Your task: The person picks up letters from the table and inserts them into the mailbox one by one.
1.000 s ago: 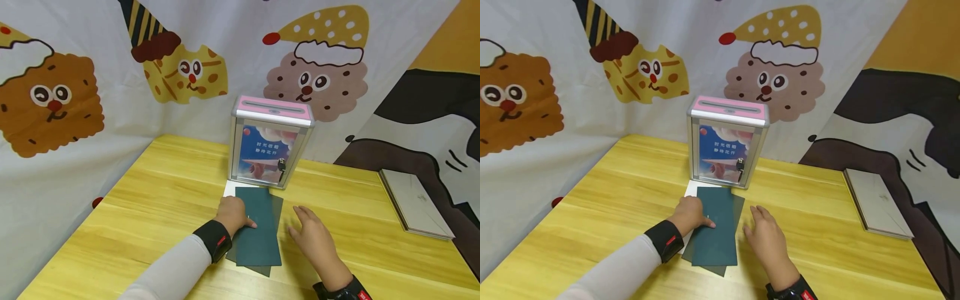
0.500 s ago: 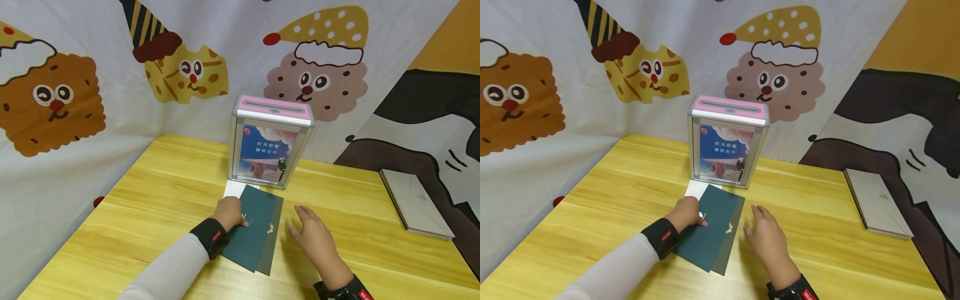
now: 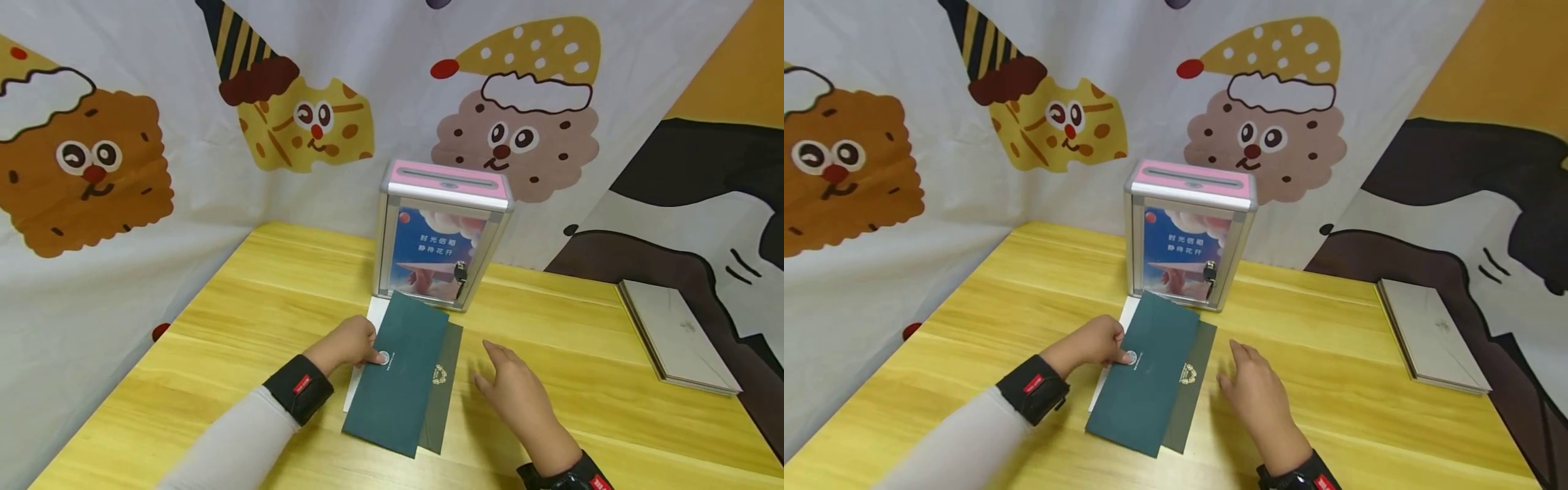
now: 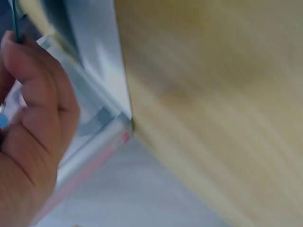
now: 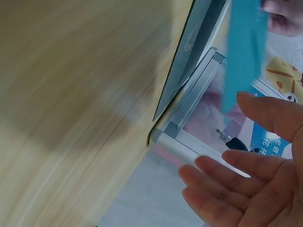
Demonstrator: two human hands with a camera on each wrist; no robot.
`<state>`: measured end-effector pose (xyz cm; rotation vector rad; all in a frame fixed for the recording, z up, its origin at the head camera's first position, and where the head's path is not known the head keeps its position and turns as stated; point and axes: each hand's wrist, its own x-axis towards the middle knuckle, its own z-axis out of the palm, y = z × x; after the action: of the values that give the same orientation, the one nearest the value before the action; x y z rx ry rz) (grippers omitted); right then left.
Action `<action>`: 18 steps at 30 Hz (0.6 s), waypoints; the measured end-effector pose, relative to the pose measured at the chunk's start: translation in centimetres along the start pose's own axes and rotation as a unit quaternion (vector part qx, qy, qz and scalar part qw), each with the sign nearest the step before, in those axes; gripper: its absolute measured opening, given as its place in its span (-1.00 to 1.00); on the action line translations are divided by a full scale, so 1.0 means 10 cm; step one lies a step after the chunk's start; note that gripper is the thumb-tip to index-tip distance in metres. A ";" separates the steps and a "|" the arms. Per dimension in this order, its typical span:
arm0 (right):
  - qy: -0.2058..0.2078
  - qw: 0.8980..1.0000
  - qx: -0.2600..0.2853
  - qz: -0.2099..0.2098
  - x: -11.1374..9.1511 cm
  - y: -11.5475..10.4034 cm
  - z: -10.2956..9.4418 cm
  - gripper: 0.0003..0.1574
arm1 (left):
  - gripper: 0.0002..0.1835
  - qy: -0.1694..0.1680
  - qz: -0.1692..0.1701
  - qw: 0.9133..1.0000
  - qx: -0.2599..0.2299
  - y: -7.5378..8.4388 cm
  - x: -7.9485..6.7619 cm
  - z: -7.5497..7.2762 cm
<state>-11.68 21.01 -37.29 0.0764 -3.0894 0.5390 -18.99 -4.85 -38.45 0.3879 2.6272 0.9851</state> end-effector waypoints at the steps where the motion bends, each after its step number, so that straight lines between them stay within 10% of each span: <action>1: -0.006 1.000 0.010 -0.001 0.01 0.00 0.00 -0.18 | -0.54 -0.004 0.007 1.000 -0.026 0.00 -0.03 -0.04; 9: -0.036 0.979 0.185 -0.082 0.06 -0.09 -0.07 -0.26 | -0.65 0.025 0.085 0.992 -0.089 0.25 -0.20 -0.34; 18: 0.115 0.963 0.195 -0.144 0.19 -0.27 -0.47 -0.93 | -0.64 0.143 0.187 0.971 -0.051 0.67 -0.24 -0.57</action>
<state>-13.50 19.94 -31.93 0.4223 -2.6393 1.0428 -17.95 -4.19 -29.35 0.7928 2.7986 1.3795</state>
